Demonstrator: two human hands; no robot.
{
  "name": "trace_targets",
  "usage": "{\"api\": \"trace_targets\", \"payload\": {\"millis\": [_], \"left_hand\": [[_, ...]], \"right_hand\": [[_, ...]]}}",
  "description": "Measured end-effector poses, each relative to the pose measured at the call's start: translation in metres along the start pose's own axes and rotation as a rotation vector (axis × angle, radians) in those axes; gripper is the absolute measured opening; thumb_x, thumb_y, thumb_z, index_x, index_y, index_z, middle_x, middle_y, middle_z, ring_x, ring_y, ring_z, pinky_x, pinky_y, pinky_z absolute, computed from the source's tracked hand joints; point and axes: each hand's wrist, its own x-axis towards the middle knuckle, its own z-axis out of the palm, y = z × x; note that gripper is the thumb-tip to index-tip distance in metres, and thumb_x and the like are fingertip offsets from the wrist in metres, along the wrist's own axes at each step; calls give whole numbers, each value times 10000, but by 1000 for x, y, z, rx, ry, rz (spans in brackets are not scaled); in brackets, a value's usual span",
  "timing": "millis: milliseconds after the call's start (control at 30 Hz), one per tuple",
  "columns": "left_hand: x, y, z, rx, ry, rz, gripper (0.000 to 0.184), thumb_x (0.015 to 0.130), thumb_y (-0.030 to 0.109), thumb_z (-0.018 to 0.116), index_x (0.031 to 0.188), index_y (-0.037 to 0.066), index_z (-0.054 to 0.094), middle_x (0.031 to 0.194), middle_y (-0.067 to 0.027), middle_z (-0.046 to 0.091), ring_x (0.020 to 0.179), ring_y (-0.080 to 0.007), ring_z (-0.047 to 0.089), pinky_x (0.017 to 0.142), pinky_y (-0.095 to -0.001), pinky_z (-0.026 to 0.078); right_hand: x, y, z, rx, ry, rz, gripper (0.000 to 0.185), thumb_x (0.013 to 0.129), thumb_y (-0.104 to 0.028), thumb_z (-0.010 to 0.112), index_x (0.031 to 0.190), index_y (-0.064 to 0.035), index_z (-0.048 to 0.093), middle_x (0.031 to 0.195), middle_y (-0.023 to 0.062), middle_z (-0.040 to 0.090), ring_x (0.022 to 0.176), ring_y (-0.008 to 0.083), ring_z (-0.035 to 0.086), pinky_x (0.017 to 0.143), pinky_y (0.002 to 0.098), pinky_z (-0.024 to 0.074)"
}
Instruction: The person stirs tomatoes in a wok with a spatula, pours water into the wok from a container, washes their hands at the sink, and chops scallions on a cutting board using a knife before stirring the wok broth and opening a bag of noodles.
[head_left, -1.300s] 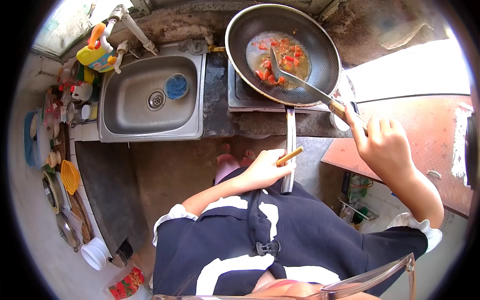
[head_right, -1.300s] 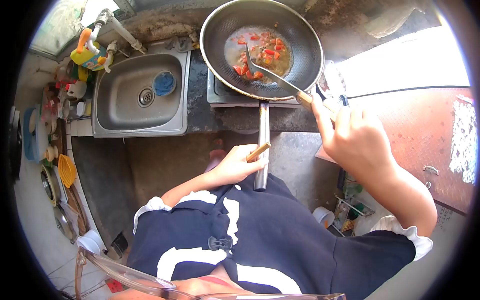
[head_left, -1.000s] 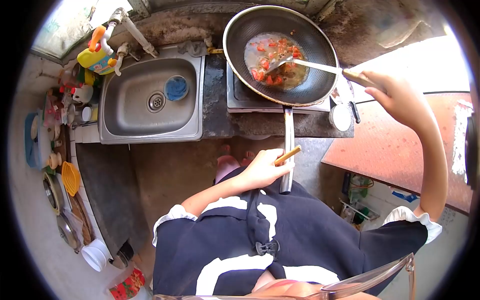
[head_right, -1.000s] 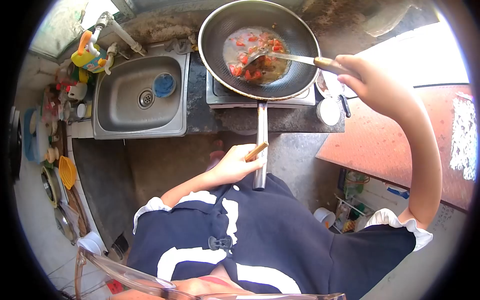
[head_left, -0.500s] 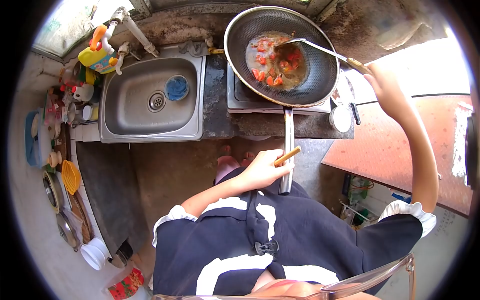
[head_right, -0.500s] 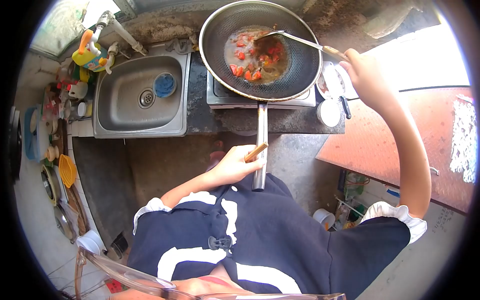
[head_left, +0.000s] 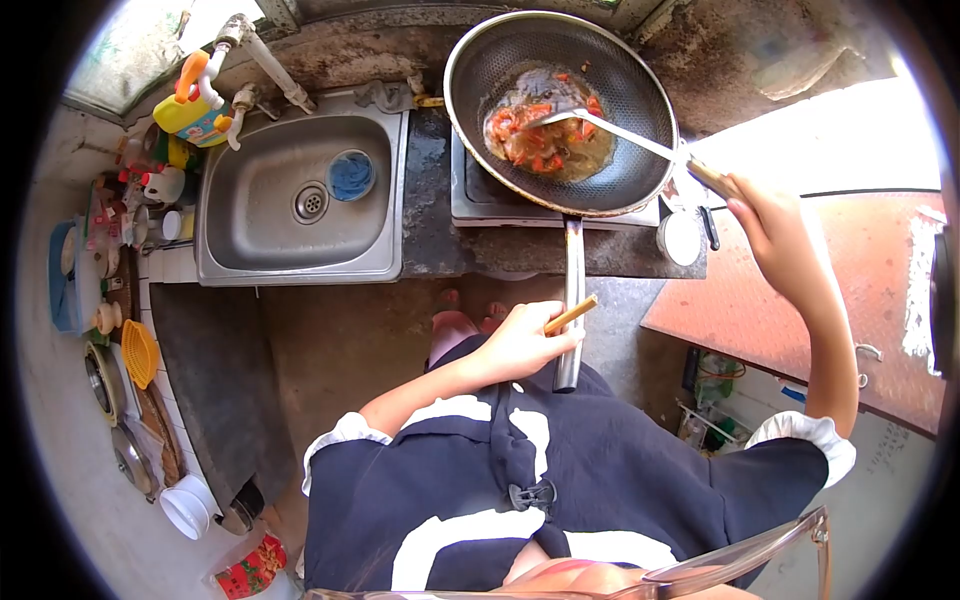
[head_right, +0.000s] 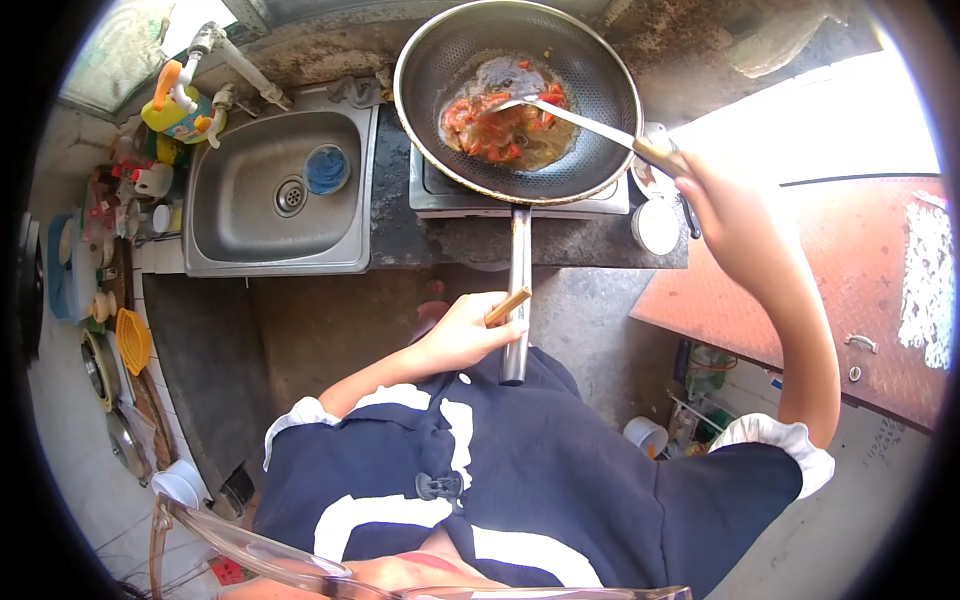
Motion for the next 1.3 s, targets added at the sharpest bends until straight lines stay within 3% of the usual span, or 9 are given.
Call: {"api": "trace_targets", "payload": {"millis": [167, 267, 600, 900, 1067, 1167, 1300], "left_hand": [[0, 0, 0, -20, -8, -3, 318, 840, 276, 660, 748, -15, 569, 623, -72, 569, 591, -99, 501, 554, -306, 423], [0, 0, -1, -1, -38, -22, 228, 873, 213, 650, 803, 14, 561, 651, 34, 500, 609, -44, 432, 535, -255, 371], [-3, 5, -1, -10, -20, -8, 243, 871, 222, 654, 788, 22, 542, 645, 36, 482, 605, -43, 414, 531, -259, 362], [-3, 3, 0, -14, -20, -19, 238, 873, 212, 646, 790, 12, 547, 646, 29, 489, 610, -47, 426, 538, -264, 367], [-3, 3, 1, -23, -10, -27, 235, 870, 204, 648, 784, 8, 552, 647, 23, 494, 611, -47, 426, 542, -262, 370], [-3, 3, 0, -8, -18, 1, 235, 869, 202, 648, 783, 6, 550, 645, 19, 494, 611, -49, 426, 543, -265, 374], [-2, 2, 0, 1, -8, 19, 243, 866, 206, 650, 778, 5, 545, 635, 19, 488, 608, -53, 426, 543, -269, 375]], "right_hand": [[-43, -18, -7, -97, 13, 37, 262, 903, -146, 548, 1124, -9, 574, 868, 200, 628, 766, 377, 613, 667, 426, 464], [-47, -24, -4, -113, -27, 72, 295, 895, -133, 556, 1165, -16, 576, 930, 208, 647, 793, 379, 626, 690, 412, 482], [-6, -2, 60, -309, 61, -18, 377, 912, -235, 569, 1247, -66, 543, 782, 126, 621, 661, 317, 621, 582, 400, 491], [18, -7, 41, -489, -12, -173, 301, 863, -191, 618, 1118, -40, 564, 731, 123, 612, 631, 285, 607, 574, 381, 481], [28, 18, 34, -315, 42, -155, 342, 887, -195, 592, 1207, -78, 554, 761, 115, 629, 652, 279, 607, 590, 384, 482], [28, 31, 13, -387, 159, -243, 348, 896, -232, 584, 1212, -87, 552, 722, 114, 614, 620, 285, 613, 549, 388, 470], [28, 26, 9, -387, 173, -114, 351, 898, -207, 586, 1231, -94, 581, 780, 127, 627, 663, 291, 596, 608, 382, 464]]}}
